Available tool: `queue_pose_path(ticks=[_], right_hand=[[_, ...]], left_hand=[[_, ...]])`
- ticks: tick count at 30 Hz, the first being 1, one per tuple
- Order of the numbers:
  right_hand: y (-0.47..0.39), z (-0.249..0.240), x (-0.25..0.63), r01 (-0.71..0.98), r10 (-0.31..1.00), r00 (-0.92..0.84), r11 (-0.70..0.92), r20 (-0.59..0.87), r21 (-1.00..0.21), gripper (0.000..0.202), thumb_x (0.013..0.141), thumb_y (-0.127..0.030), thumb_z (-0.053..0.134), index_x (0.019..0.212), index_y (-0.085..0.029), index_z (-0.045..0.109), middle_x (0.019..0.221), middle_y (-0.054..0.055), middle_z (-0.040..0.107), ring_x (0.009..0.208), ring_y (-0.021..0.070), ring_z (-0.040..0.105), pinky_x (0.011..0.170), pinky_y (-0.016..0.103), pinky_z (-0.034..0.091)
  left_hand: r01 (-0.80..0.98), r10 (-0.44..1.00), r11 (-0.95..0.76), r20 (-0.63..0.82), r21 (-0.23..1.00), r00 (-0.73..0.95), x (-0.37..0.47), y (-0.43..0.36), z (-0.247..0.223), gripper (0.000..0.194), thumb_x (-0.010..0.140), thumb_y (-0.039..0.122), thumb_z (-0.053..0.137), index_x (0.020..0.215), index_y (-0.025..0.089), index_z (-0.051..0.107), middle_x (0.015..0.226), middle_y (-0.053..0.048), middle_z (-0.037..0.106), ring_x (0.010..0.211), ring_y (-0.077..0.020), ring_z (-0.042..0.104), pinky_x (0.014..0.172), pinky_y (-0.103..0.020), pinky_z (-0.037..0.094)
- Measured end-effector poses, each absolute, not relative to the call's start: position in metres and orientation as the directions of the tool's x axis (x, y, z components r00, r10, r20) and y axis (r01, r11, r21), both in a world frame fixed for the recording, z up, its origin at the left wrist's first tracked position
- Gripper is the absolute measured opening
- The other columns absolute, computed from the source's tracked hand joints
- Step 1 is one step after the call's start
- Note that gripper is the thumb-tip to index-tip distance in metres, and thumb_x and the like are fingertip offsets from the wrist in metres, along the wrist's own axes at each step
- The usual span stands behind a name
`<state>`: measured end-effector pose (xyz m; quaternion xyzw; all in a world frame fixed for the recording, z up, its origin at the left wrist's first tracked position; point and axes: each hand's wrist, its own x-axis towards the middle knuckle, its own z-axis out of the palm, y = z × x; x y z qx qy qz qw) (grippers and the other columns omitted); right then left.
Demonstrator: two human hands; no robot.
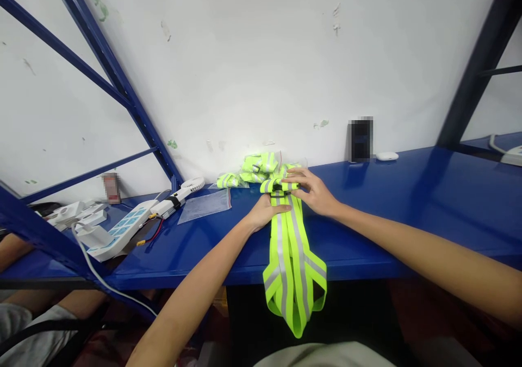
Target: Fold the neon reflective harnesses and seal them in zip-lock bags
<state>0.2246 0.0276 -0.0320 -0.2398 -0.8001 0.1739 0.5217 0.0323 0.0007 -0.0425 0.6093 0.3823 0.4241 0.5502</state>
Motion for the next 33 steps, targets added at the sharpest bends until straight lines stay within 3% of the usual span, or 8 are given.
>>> queue_pose_path(ticks=[4, 6, 9, 12, 14, 20, 26, 33], right_hand=[[0.027, -0.029, 0.225, 0.203, 0.622, -0.354, 0.780, 0.699, -0.592, 0.025, 0.086, -0.034, 0.066, 0.106, -0.024, 0.076, 0.137, 0.011, 0.053, 0.127, 0.0300, 0.054, 0.108, 0.050, 0.042], [0.029, -0.028, 0.225, 0.191, 0.676, -0.339, 0.730, 0.654, -0.656, 0.041, 0.080, -0.033, 0.072, 0.120, -0.024, 0.070, 0.142, 0.012, 0.050, 0.130, 0.0321, 0.051, 0.107, 0.050, 0.044], [0.033, -0.029, 0.224, 0.089, 0.792, -0.394, 0.537, 0.466, -0.839, 0.084, 0.073, -0.031, 0.079, 0.148, -0.021, 0.044, 0.137, 0.015, 0.057, 0.122, 0.0334, 0.058, 0.100, 0.051, 0.051], [0.033, -0.028, 0.223, 0.004, 0.842, -0.460, 0.319, 0.282, -0.948, 0.093, 0.073, -0.030, 0.078, 0.153, -0.016, 0.033, 0.116, 0.014, 0.069, 0.102, 0.0317, 0.068, 0.088, 0.052, 0.057], [0.032, -0.027, 0.223, -0.018, 0.837, -0.451, 0.339, 0.310, -0.941, 0.091, 0.072, -0.028, 0.078, 0.151, -0.015, 0.035, 0.113, 0.014, 0.070, 0.100, 0.0310, 0.069, 0.085, 0.051, 0.059], [0.033, -0.027, 0.224, -0.018, 0.796, -0.300, 0.546, 0.525, -0.838, 0.077, 0.072, -0.022, 0.075, 0.142, -0.018, 0.044, 0.133, 0.013, 0.059, 0.111, 0.0277, 0.065, 0.095, 0.044, 0.055], [0.036, -0.029, 0.224, 0.092, 0.777, -0.166, 0.625, 0.607, -0.775, 0.043, 0.071, -0.020, 0.071, 0.112, -0.017, 0.060, 0.111, 0.008, 0.067, 0.101, 0.0256, 0.066, 0.088, 0.042, 0.055], [0.031, -0.027, 0.224, 0.103, 0.742, -0.125, 0.670, 0.659, -0.735, 0.021, 0.073, -0.020, 0.066, 0.093, -0.020, 0.058, 0.090, 0.003, 0.064, 0.082, 0.0216, 0.063, 0.069, 0.033, 0.053]], left_hand=[[-0.055, 0.945, -0.106, 0.117, 0.993, 0.305, 0.033, 0.001, -0.042, 0.063, 0.059, 0.023, 0.088, 0.117, 0.015, 0.065, 0.114, -0.011, 0.071, 0.096, -0.0250, 0.069, 0.093, -0.043, 0.051], [-0.071, 0.950, -0.109, 0.125, 0.991, 0.285, 0.032, 0.002, -0.042, 0.061, 0.058, 0.024, 0.089, 0.114, 0.014, 0.066, 0.109, -0.011, 0.073, 0.095, -0.0255, 0.069, 0.092, -0.043, 0.052], [-0.081, 0.949, -0.130, 0.148, 0.988, 0.277, 0.029, 0.002, -0.041, 0.059, 0.058, 0.025, 0.089, 0.112, 0.014, 0.068, 0.106, -0.010, 0.074, 0.095, -0.0261, 0.070, 0.092, -0.043, 0.052], [-0.076, 0.948, -0.129, 0.146, 0.989, 0.282, 0.029, 0.001, -0.040, 0.056, 0.058, 0.025, 0.089, 0.109, 0.014, 0.069, 0.105, -0.011, 0.074, 0.094, -0.0269, 0.070, 0.092, -0.044, 0.052], [-0.089, 0.952, -0.123, 0.142, 0.988, 0.270, 0.029, 0.000, -0.039, 0.056, 0.059, 0.026, 0.088, 0.110, 0.014, 0.069, 0.107, -0.012, 0.074, 0.096, -0.0278, 0.070, 0.092, -0.044, 0.052], [-0.154, 0.964, -0.057, 0.095, 0.986, 0.250, 0.033, 0.001, -0.036, 0.049, 0.068, 0.031, 0.082, 0.112, 0.013, 0.067, 0.108, -0.013, 0.074, 0.097, -0.0282, 0.071, 0.093, -0.043, 0.052], [-0.210, 0.974, 0.017, 0.031, 0.978, 0.223, 0.035, 0.006, -0.037, 0.038, 0.071, 0.024, 0.075, 0.107, 0.013, 0.067, 0.104, -0.011, 0.075, 0.101, -0.0275, 0.070, 0.096, -0.041, 0.051], [-0.160, 0.955, 0.014, 0.034, 0.987, 0.295, 0.032, 0.005, -0.041, 0.044, 0.075, 0.031, 0.076, 0.114, 0.014, 0.065, 0.109, -0.012, 0.074, 0.100, -0.0272, 0.069, 0.097, -0.042, 0.050]])
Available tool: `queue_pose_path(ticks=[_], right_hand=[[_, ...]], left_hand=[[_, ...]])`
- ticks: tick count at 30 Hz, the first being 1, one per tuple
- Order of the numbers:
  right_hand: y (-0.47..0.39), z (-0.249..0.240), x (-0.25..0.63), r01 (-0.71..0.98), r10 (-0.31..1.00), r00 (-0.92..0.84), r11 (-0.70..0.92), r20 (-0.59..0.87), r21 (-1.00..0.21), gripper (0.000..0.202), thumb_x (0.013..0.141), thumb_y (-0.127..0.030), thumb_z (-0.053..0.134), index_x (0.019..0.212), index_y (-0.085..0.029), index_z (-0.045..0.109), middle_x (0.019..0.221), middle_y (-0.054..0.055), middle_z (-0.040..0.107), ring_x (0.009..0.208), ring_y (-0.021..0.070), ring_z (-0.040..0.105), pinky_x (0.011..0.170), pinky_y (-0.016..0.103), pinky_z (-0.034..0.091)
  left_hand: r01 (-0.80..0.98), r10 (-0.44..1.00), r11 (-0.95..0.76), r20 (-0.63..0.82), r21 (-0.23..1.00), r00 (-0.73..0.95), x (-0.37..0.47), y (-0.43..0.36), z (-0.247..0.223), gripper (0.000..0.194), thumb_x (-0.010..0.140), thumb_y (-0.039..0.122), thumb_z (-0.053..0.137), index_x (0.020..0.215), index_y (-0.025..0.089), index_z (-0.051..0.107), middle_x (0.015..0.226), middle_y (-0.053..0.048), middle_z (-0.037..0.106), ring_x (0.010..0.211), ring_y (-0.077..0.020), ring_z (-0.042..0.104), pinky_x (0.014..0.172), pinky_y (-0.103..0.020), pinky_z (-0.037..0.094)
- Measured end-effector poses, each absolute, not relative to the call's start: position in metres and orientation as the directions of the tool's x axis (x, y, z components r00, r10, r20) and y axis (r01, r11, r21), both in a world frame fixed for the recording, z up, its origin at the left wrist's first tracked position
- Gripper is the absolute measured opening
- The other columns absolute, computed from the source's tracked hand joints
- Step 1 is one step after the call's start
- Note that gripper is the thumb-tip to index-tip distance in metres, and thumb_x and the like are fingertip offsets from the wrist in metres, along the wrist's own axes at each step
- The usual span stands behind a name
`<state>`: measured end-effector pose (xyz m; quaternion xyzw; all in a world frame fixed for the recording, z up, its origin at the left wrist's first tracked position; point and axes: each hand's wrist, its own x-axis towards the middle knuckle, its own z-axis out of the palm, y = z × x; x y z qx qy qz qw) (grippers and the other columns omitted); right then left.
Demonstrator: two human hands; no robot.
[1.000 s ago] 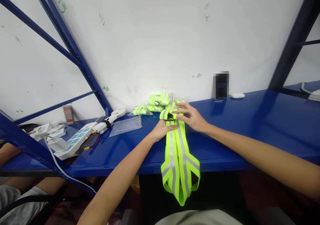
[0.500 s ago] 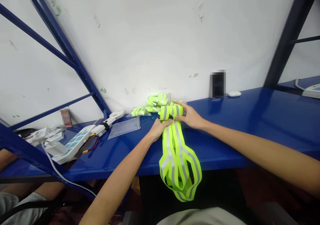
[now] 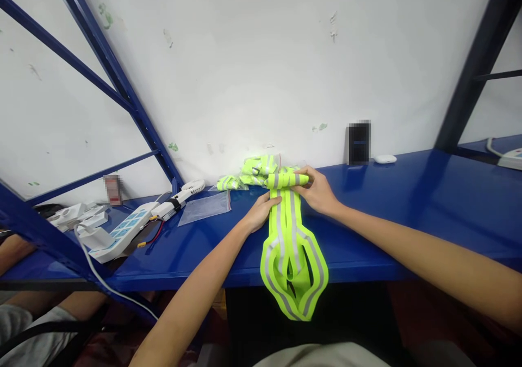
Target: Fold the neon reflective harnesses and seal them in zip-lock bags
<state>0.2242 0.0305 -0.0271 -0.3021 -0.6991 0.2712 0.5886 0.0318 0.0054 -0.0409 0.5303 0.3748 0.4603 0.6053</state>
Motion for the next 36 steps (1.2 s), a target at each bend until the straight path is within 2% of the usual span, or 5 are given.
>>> queue_pose_path(ticks=[11, 21, 28, 32, 36], right_hand=[[0.029, -0.025, 0.221, 0.226, 0.527, -0.191, 0.845, 0.828, -0.485, 0.030, 0.069, -0.001, 0.055, 0.088, -0.022, 0.065, 0.106, 0.008, 0.061, 0.104, 0.0241, 0.062, 0.091, 0.041, 0.050], [0.030, -0.029, 0.226, 0.148, 0.643, -0.351, 0.756, 0.681, -0.638, 0.014, 0.085, -0.031, 0.068, 0.093, -0.021, 0.065, 0.134, 0.012, 0.048, 0.130, 0.0285, 0.049, 0.101, 0.044, 0.047], [0.035, -0.028, 0.224, -0.095, 0.808, -0.480, 0.340, 0.342, -0.936, 0.080, 0.077, -0.037, 0.077, 0.144, -0.025, 0.035, 0.120, 0.011, 0.065, 0.105, 0.0251, 0.068, 0.089, 0.045, 0.056], [0.032, -0.027, 0.223, -0.124, 0.797, -0.522, 0.282, 0.304, -0.951, 0.055, 0.074, -0.037, 0.079, 0.122, -0.018, 0.060, 0.109, 0.009, 0.072, 0.098, 0.0259, 0.070, 0.090, 0.046, 0.056], [0.030, -0.029, 0.219, -0.194, 0.801, -0.445, 0.351, 0.401, -0.916, 0.050, 0.074, -0.036, 0.080, 0.117, -0.018, 0.061, 0.116, 0.009, 0.071, 0.104, 0.0252, 0.069, 0.098, 0.044, 0.053]], left_hand=[[0.015, 0.956, -0.131, 0.122, 0.991, 0.267, 0.032, 0.010, -0.038, 0.060, 0.064, 0.025, 0.086, 0.119, 0.017, 0.064, 0.118, -0.009, 0.070, 0.106, -0.0271, 0.066, 0.094, -0.039, 0.052], [-0.087, 0.975, -0.016, 0.035, 0.996, 0.218, 0.027, 0.017, -0.034, 0.056, 0.057, 0.021, 0.087, 0.110, 0.015, 0.069, 0.105, -0.009, 0.074, 0.095, -0.0260, 0.070, 0.088, -0.038, 0.054], [-0.131, 0.962, -0.079, 0.111, 0.988, 0.251, 0.024, 0.019, -0.040, 0.052, 0.059, 0.025, 0.086, 0.107, 0.016, 0.070, 0.104, -0.009, 0.075, 0.098, -0.0290, 0.070, 0.090, -0.042, 0.054], [-0.034, 0.951, -0.228, 0.230, 0.973, 0.205, 0.023, 0.013, -0.038, 0.044, 0.060, 0.027, 0.086, 0.100, 0.015, 0.071, 0.104, -0.010, 0.075, 0.101, -0.0304, 0.069, 0.091, -0.041, 0.053], [-0.033, 0.953, -0.273, 0.275, 0.962, 0.128, 0.028, 0.011, -0.036, 0.049, 0.064, 0.028, 0.083, 0.107, 0.017, 0.065, 0.114, -0.010, 0.072, 0.109, -0.0305, 0.066, 0.093, -0.040, 0.052]])
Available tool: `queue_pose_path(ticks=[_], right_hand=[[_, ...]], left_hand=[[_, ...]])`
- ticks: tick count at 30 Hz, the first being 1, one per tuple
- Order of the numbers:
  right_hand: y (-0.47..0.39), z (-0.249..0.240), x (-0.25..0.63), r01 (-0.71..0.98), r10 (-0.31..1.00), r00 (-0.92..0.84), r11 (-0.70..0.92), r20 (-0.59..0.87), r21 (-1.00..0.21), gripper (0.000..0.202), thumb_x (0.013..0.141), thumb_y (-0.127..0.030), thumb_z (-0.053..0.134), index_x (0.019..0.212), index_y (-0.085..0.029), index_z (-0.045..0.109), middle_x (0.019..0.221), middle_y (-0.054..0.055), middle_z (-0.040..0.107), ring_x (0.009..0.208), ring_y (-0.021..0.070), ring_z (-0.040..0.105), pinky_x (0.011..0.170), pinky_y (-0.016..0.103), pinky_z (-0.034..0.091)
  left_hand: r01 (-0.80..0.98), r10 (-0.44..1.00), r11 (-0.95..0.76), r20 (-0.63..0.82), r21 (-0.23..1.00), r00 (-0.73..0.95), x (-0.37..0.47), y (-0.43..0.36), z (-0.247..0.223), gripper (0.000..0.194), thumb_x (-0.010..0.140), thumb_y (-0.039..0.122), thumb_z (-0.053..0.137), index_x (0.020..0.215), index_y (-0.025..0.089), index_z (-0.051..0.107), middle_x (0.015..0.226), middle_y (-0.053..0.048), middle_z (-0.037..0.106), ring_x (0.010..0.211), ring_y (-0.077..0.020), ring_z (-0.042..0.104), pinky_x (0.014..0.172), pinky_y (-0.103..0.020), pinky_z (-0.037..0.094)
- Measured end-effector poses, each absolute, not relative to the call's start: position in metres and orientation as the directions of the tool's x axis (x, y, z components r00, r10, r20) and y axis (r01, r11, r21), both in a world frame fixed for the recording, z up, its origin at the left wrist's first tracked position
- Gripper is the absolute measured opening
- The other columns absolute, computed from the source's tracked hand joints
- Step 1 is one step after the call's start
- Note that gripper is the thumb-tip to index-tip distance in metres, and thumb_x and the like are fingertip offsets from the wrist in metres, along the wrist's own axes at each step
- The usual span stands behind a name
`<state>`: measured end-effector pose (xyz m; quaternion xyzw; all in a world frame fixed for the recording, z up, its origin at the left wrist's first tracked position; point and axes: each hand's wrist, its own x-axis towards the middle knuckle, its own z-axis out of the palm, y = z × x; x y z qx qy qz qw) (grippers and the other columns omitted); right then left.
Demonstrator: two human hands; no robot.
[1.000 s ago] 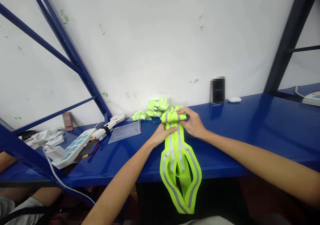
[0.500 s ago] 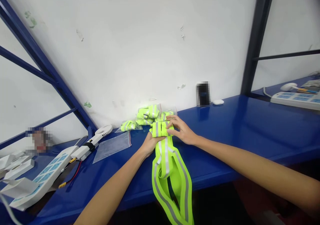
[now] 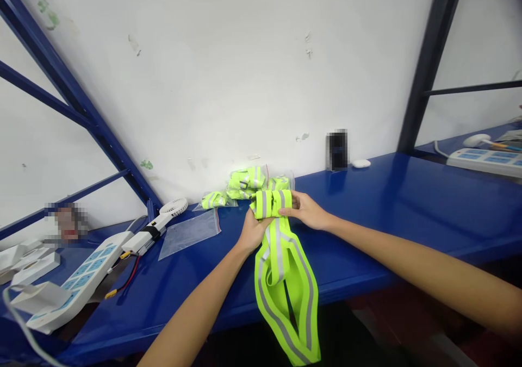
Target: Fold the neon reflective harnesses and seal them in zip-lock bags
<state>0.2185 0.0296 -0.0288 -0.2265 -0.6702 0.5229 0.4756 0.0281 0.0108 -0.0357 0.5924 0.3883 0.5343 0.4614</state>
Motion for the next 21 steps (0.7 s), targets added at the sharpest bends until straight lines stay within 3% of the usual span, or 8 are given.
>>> queue_pose_path(ticks=[5, 9, 12, 14, 18, 21], right_hand=[[0.0270, -0.0270, 0.2157, -0.155, 0.817, -0.360, 0.424, 0.450, -0.892, 0.053, 0.076, -0.037, 0.077, 0.121, -0.020, 0.054, 0.115, 0.008, 0.068, 0.104, 0.0243, 0.068, 0.092, 0.041, 0.056], [0.0274, -0.0253, 0.2186, 0.061, 0.800, -0.263, 0.572, 0.539, -0.818, 0.038, 0.079, -0.036, 0.073, 0.106, -0.021, 0.053, 0.099, 0.004, 0.066, 0.090, 0.0218, 0.066, 0.079, 0.036, 0.057], [0.0286, -0.0264, 0.2213, 0.171, 0.763, -0.221, 0.643, 0.607, -0.746, 0.030, 0.080, -0.033, 0.070, 0.101, -0.021, 0.051, 0.092, 0.002, 0.064, 0.081, 0.0195, 0.063, 0.074, 0.034, 0.055], [0.0289, -0.0276, 0.2223, 0.223, 0.728, -0.231, 0.686, 0.646, -0.693, 0.031, 0.081, -0.029, 0.067, 0.108, -0.022, 0.053, 0.096, 0.003, 0.065, 0.085, 0.0208, 0.064, 0.077, 0.035, 0.055], [0.0291, -0.0287, 0.2223, 0.240, 0.572, -0.396, 0.819, 0.718, -0.521, 0.046, 0.087, -0.018, 0.056, 0.132, -0.026, 0.053, 0.125, 0.007, 0.063, 0.119, 0.0269, 0.058, 0.103, 0.044, 0.045], [0.0294, -0.0282, 0.2221, 0.196, 0.499, -0.471, 0.863, 0.727, -0.466, 0.042, 0.088, -0.014, 0.052, 0.126, -0.028, 0.061, 0.130, 0.007, 0.061, 0.125, 0.0261, 0.055, 0.108, 0.047, 0.041]], left_hand=[[-0.150, 0.957, -0.265, 0.279, 0.953, 0.078, 0.0346, 0.0098, -0.0354, 0.063, 0.067, 0.027, 0.079, 0.123, 0.022, 0.052, 0.125, -0.008, 0.066, 0.116, -0.0276, 0.063, 0.096, -0.038, 0.051], [-0.234, 0.966, -0.032, 0.090, 0.972, 0.242, 0.0342, 0.0062, -0.0333, 0.071, 0.065, 0.027, 0.082, 0.127, 0.021, 0.048, 0.112, -0.009, 0.071, 0.100, -0.0269, 0.069, 0.089, -0.040, 0.054], [-0.188, 0.935, 0.091, -0.019, 0.978, 0.354, 0.0335, 0.0053, -0.0329, 0.063, 0.064, 0.027, 0.084, 0.119, 0.016, 0.056, 0.098, -0.010, 0.074, 0.087, -0.0268, 0.072, 0.084, -0.041, 0.055], [-0.181, 0.929, 0.085, -0.012, 0.980, 0.369, 0.0333, 0.0060, -0.0335, 0.055, 0.063, 0.027, 0.085, 0.110, 0.013, 0.062, 0.096, -0.011, 0.075, 0.086, -0.0273, 0.072, 0.085, -0.041, 0.054], [-0.260, 0.919, 0.087, 0.023, 0.962, 0.394, 0.0314, 0.0061, -0.0332, 0.052, 0.060, 0.024, 0.086, 0.107, 0.012, 0.067, 0.098, -0.012, 0.075, 0.093, -0.0306, 0.072, 0.091, -0.044, 0.053], [-0.370, 0.903, 0.151, 0.024, 0.917, 0.429, 0.0293, 0.0037, -0.0306, 0.054, 0.067, 0.040, 0.081, 0.111, 0.012, 0.067, 0.103, -0.014, 0.075, 0.100, -0.0324, 0.070, 0.095, -0.044, 0.052]])
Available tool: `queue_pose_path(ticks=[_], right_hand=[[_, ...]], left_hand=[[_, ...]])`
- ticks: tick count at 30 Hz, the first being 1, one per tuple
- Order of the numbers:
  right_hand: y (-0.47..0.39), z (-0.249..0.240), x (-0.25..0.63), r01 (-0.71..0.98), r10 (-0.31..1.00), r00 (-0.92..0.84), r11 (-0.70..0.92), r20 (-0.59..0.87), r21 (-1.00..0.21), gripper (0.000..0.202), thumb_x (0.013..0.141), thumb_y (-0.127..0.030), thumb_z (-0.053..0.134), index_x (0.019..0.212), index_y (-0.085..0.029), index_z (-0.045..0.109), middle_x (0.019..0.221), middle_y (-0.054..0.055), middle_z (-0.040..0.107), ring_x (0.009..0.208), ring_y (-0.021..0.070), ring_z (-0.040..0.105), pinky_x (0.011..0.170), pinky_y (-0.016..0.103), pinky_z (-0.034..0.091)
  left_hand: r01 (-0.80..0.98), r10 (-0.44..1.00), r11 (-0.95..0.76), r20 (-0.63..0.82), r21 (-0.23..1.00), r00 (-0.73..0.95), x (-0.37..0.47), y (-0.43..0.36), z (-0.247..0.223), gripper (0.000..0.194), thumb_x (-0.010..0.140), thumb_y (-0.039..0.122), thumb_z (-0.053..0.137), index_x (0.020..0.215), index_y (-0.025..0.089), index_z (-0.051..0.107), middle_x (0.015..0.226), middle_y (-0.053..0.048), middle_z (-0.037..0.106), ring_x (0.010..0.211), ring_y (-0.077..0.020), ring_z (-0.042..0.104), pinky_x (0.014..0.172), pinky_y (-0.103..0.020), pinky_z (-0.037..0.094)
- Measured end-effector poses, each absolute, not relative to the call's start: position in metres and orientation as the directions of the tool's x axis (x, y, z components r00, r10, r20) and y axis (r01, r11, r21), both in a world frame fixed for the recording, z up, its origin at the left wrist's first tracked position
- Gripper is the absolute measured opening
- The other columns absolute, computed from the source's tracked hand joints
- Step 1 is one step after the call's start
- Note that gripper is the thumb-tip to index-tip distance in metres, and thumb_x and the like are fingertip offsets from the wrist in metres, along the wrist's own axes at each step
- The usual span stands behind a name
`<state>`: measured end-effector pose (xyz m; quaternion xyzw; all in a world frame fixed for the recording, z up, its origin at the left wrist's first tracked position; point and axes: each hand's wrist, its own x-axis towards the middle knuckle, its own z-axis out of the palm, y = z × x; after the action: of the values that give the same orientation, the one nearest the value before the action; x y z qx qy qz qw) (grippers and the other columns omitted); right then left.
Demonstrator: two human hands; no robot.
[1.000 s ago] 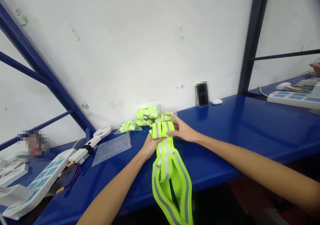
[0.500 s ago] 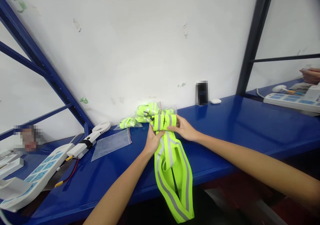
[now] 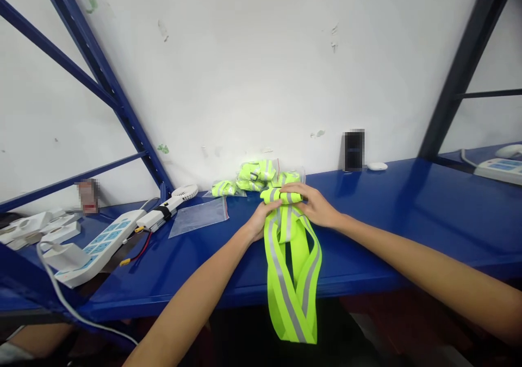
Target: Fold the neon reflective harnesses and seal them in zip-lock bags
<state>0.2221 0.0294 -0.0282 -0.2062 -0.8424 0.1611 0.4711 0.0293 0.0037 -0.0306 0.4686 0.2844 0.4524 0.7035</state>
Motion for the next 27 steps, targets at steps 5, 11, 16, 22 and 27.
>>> queue_pose_path(ticks=[5, 11, 16, 22, 27], right_hand=[[0.029, -0.029, 0.223, 0.172, 0.560, -0.500, 0.812, 0.661, -0.558, 0.041, 0.087, -0.014, 0.051, 0.121, -0.030, 0.067, 0.140, 0.006, 0.054, 0.134, 0.0258, 0.047, 0.114, 0.051, 0.034], [0.032, -0.034, 0.220, -0.086, 0.826, -0.439, 0.354, 0.354, -0.931, 0.058, 0.087, -0.026, 0.050, 0.144, -0.033, 0.044, 0.143, 0.003, 0.055, 0.132, 0.0262, 0.052, 0.107, 0.049, 0.044], [0.027, -0.030, 0.220, -0.299, 0.770, -0.619, -0.052, 0.152, -0.953, 0.045, 0.085, -0.032, 0.053, 0.128, -0.023, 0.060, 0.120, 0.008, 0.070, 0.098, 0.0251, 0.070, 0.082, 0.039, 0.058], [0.027, -0.030, 0.222, -0.215, 0.846, -0.524, -0.019, 0.099, -0.976, 0.032, 0.080, -0.029, 0.073, 0.110, -0.021, 0.066, 0.098, 0.005, 0.073, 0.081, 0.0176, 0.070, 0.078, 0.032, 0.058], [0.026, -0.034, 0.218, -0.202, 0.874, -0.470, 0.025, 0.120, -0.979, 0.030, 0.077, -0.028, 0.077, 0.104, -0.019, 0.068, 0.099, 0.006, 0.073, 0.083, 0.0185, 0.070, 0.076, 0.032, 0.058]], left_hand=[[-0.386, 0.923, 0.194, -0.035, 0.902, 0.382, 0.028, 0.005, -0.030, 0.059, 0.079, 0.056, 0.068, 0.120, 0.014, 0.065, 0.108, -0.014, 0.074, 0.104, -0.0315, 0.069, 0.096, -0.044, 0.053], [-0.398, 0.974, 0.047, 0.046, 0.916, 0.220, 0.028, 0.010, -0.031, 0.053, 0.080, 0.046, 0.071, 0.122, 0.015, 0.064, 0.111, -0.012, 0.074, 0.103, -0.0294, 0.070, 0.097, -0.043, 0.053], [-0.435, 0.985, -0.014, 0.087, 0.900, 0.149, 0.025, 0.012, -0.031, 0.056, 0.080, 0.052, 0.071, 0.119, 0.012, 0.065, 0.112, -0.015, 0.073, 0.108, -0.0310, 0.068, 0.101, -0.045, 0.051], [-0.438, 0.965, -0.056, 0.161, 0.897, 0.208, 0.023, 0.015, -0.034, 0.057, 0.076, 0.052, 0.075, 0.117, 0.013, 0.067, 0.111, -0.015, 0.074, 0.115, -0.0329, 0.065, 0.105, -0.048, 0.048], [-0.380, 0.952, -0.093, 0.194, 0.921, 0.238, 0.021, 0.014, -0.037, 0.056, 0.077, 0.051, 0.075, 0.119, 0.014, 0.067, 0.116, -0.014, 0.072, 0.111, -0.0326, 0.067, 0.099, -0.046, 0.051]])
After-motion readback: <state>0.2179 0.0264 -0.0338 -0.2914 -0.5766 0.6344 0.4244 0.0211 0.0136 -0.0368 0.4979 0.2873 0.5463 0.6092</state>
